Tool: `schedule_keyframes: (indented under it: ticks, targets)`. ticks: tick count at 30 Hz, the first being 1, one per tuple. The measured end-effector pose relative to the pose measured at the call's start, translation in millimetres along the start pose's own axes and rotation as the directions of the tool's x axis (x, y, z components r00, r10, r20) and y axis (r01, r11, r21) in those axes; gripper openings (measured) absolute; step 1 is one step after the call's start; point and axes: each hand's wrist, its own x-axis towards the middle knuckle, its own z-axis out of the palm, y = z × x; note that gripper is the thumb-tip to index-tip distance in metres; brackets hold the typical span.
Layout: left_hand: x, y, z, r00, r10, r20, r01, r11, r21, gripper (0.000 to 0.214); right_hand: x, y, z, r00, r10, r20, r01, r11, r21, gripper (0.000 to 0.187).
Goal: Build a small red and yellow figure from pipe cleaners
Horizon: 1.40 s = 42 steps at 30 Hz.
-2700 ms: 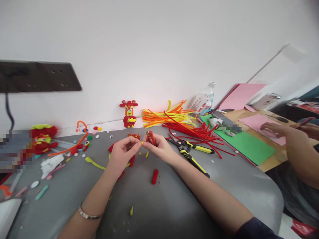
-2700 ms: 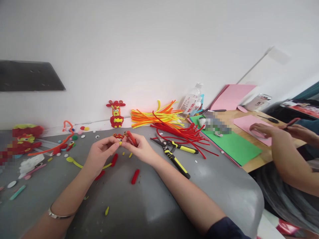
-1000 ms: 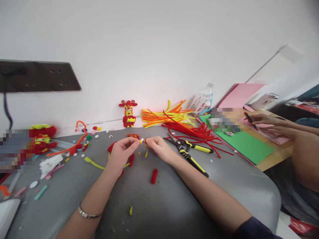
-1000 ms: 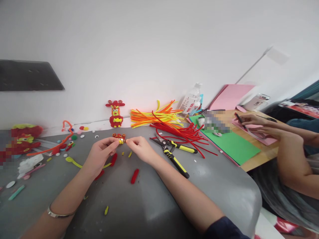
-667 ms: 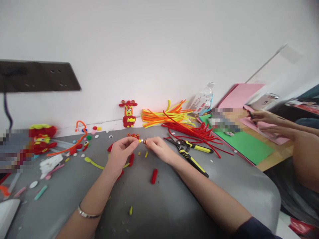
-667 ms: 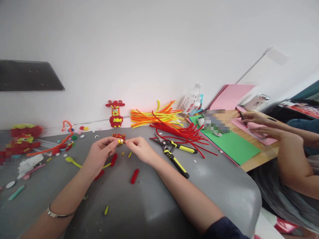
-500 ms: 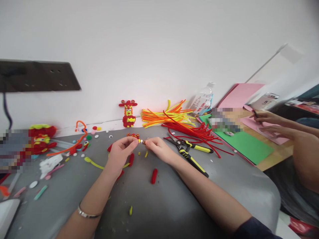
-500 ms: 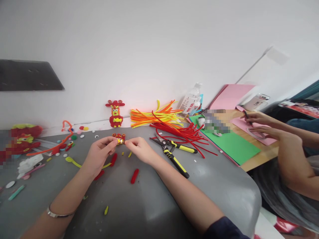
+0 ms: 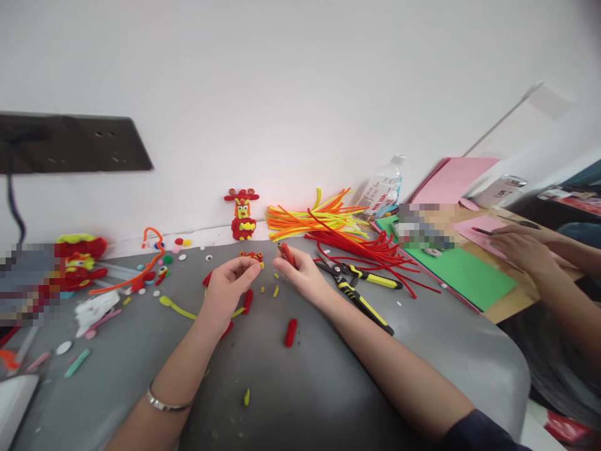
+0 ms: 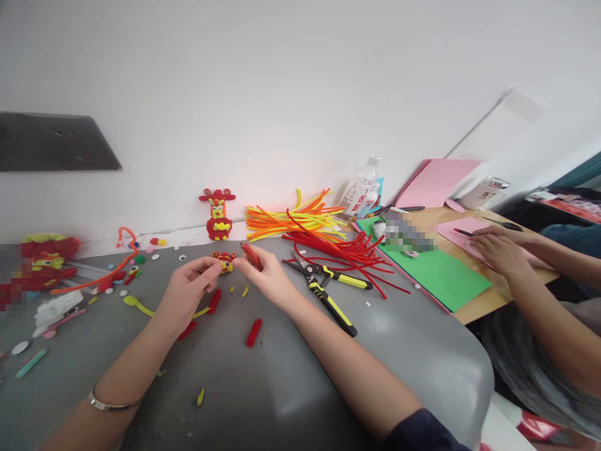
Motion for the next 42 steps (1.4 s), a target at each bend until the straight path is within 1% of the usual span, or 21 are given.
schedule_keyframes:
  ticks: [3,8,14,23,30,34,37,42]
  targets:
    - [0.5,-0.8,0.2,1.0,0.018,0.007,-0.018,1.0,-0.001,0.03,-0.7,-3.7,2.6,0.999,0.028,0.034,-0.03,0.998,0.056,0.038]
    - [-0.7,1.0,1.2,0.997,0.066,0.026,-0.068,0.997,0.045,0.026,-1.6,-3.7,4.8,0.997,0.033,0.068,-0.041,0.991,0.126,0.036]
    - [-3.0,3.1,1.2,0.994,0.101,0.042,-0.104,0.99,0.096,0.022,-1.7,0.3,3.5,0.998,0.035,0.059,-0.042,0.992,0.121,0.035]
    - [-0.7,-3.0,-1.5,0.988,0.135,0.073,-0.147,0.97,0.193,0.022,-0.3,0.4,4.1,0.999,0.041,0.031,-0.045,0.99,0.137,0.037]
    - [-0.5,-6.0,-2.3,0.982,0.167,0.085,-0.184,0.94,0.287,0.022,0.3,-1.1,3.3,0.997,0.079,0.015,-0.081,0.99,0.116,0.039]
    - [-0.1,-6.7,-2.0,0.982,0.172,0.076,-0.186,0.938,0.293,0.022,0.8,-1.3,3.3,0.994,0.105,0.014,-0.106,0.983,0.148,0.04]
    - [0.1,-7.1,-2.2,0.983,0.176,0.058,-0.185,0.943,0.275,0.022,1.3,-1.3,2.9,0.993,0.115,0.013,-0.116,0.979,0.169,0.04]
    - [-0.9,-5.2,-2.2,0.984,0.17,0.057,-0.179,0.953,0.243,0.021,1.4,-0.6,1.9,0.992,0.12,0.03,-0.123,0.976,0.179,0.037]
